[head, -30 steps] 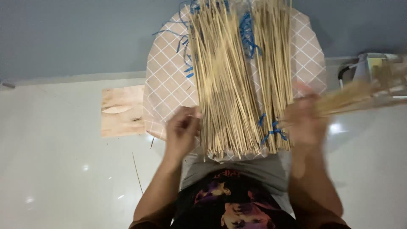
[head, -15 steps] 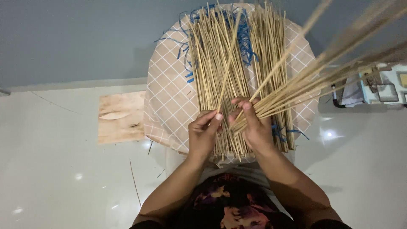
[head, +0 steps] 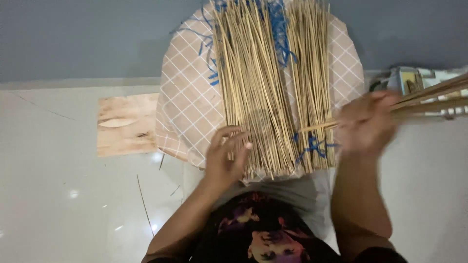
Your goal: Bundling and tying thin bamboo sticks using plastic strips
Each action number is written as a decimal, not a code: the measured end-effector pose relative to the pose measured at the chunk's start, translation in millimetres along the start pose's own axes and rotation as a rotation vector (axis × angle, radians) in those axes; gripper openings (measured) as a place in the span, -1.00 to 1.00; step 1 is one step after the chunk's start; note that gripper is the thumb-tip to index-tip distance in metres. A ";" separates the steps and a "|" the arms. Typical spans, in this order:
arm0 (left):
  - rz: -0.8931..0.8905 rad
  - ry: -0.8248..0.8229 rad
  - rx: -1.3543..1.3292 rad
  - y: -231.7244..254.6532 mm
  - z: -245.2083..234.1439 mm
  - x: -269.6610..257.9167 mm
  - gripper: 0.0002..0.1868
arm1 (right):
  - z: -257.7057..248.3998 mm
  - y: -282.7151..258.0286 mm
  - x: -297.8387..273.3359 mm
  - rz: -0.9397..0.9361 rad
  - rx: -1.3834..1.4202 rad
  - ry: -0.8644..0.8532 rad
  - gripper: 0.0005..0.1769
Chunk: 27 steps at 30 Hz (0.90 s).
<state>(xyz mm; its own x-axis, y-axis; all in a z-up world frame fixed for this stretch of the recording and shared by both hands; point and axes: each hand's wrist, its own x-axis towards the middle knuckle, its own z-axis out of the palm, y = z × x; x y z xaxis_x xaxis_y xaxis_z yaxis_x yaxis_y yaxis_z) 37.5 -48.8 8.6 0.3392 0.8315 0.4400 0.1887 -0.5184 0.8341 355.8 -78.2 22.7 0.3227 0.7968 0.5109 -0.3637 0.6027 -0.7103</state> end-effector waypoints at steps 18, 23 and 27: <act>0.068 -0.041 -0.062 4.3 -8.8 25.3 -0.74 | -83.6 41.1 4.9 0.196 -0.910 0.401 -0.69; 0.012 -0.135 -0.347 29.1 5.0 77.7 -0.13 | 32.7 21.9 18.9 0.207 -1.026 -0.029 -0.78; -0.199 0.001 -1.027 9.1 30.5 112.2 -0.24 | 116.0 32.6 11.4 0.593 -1.316 -0.373 -0.58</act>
<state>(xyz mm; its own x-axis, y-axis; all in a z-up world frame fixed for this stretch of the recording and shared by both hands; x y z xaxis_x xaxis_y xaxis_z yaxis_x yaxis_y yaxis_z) 105.3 33.6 55.3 0.3874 0.8834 0.2636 -0.6330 0.0471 0.7727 246.2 -44.5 61.6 0.1034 0.9932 -0.0542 0.7363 -0.1131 -0.6672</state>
